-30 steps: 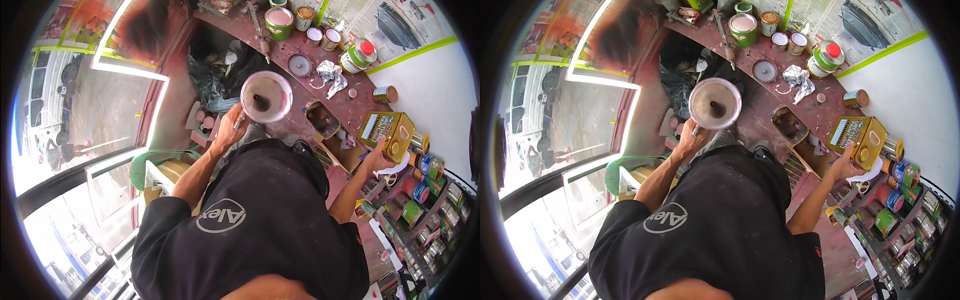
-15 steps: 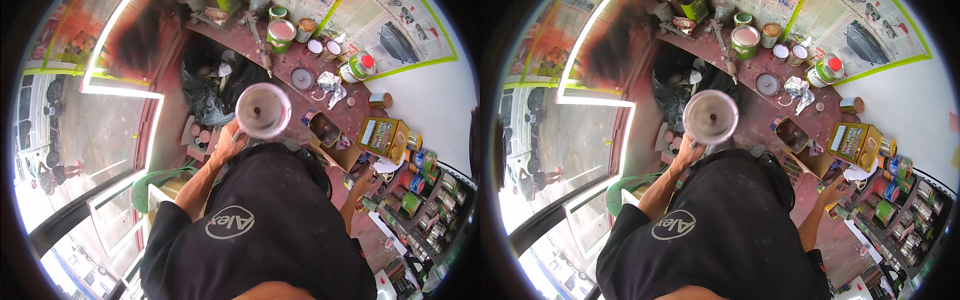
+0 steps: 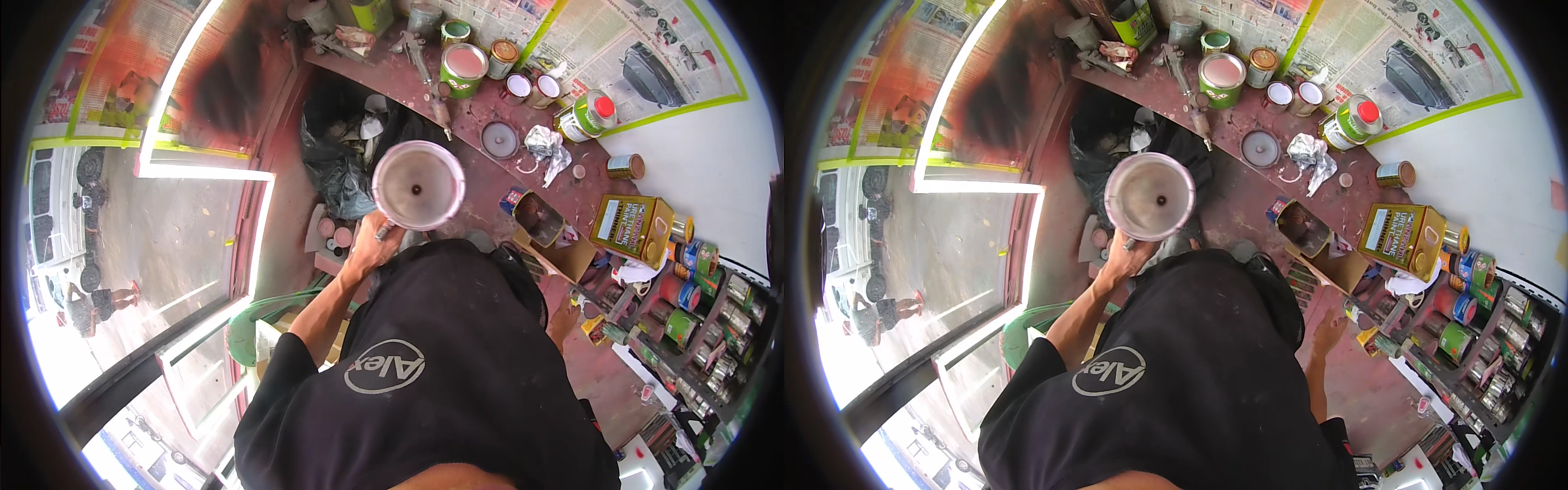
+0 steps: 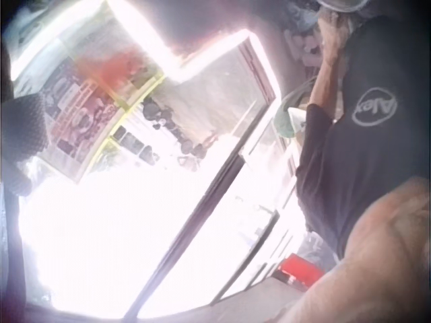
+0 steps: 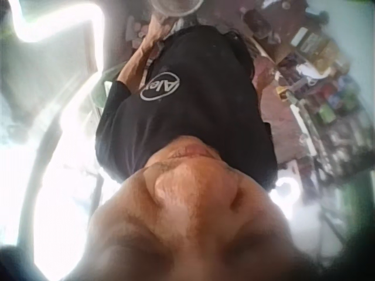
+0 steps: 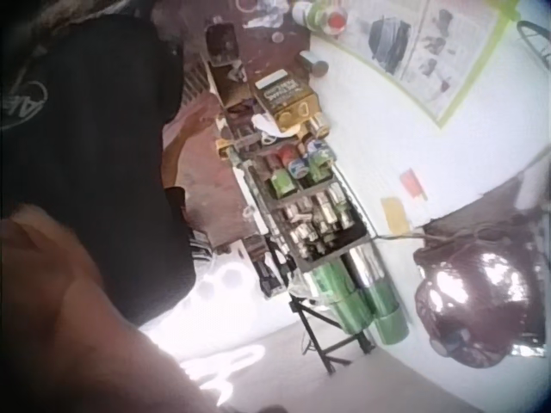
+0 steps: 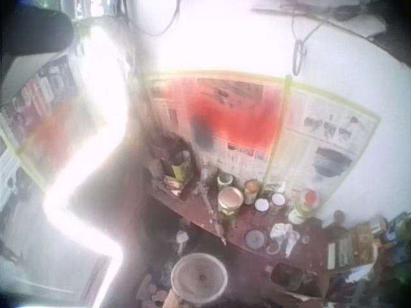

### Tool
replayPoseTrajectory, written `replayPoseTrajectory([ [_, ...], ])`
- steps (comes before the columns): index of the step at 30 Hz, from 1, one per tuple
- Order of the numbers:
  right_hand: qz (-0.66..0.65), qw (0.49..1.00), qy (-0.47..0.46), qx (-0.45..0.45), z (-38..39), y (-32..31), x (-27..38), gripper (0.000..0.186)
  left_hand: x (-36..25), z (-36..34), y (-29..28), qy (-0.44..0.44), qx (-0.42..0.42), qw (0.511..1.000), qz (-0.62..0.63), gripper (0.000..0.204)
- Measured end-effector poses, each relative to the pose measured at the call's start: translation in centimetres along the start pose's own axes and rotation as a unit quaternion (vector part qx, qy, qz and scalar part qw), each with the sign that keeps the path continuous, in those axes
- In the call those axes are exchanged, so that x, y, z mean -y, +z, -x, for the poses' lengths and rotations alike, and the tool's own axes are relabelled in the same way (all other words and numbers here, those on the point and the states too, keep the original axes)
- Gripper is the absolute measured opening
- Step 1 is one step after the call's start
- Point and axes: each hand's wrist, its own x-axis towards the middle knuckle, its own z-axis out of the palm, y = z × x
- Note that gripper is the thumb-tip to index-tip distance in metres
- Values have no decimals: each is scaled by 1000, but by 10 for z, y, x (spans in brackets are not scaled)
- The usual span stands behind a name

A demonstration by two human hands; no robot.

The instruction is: The person pours liquid from a yellow tin into a spray gun cup, then sprays the mixture onto a wall to test the flow. They wipe the cup and gun with a cloth, add more liquid from a green can, and continue mixing and testing the spray gun in a cluttered workshop.

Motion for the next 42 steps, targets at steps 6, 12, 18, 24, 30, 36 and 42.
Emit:
replayPoseTrajectory([
  [6,-23,999,27,16,13,-7,-7,88,20,-3,-2,4,48,998,-34,21],
  [12,15,998,51,31,24,0,1,83,-19,-26,10,-87,47,995,4,16],
  [18,21,999,-18,26,13,16,-14,79,-29,-27,-13,-159,6,986,40,20],
  [24,51,996,-63,47,17,18,-18,63,-47,-157,-46,-107,-168,967,160,20],
  [30,-22,999,-10,29,20,28,-64,52,-76,-300,-136,-73,-209,969,112,27],
  [36,11,994,67,89,95,14,-68,69,-59,-378,-181,-153,-183,968,81,47],
  [42,-22,971,185,151,165,10,-97,79,-51,-411,-181,-168,-182,967,60,45],
])
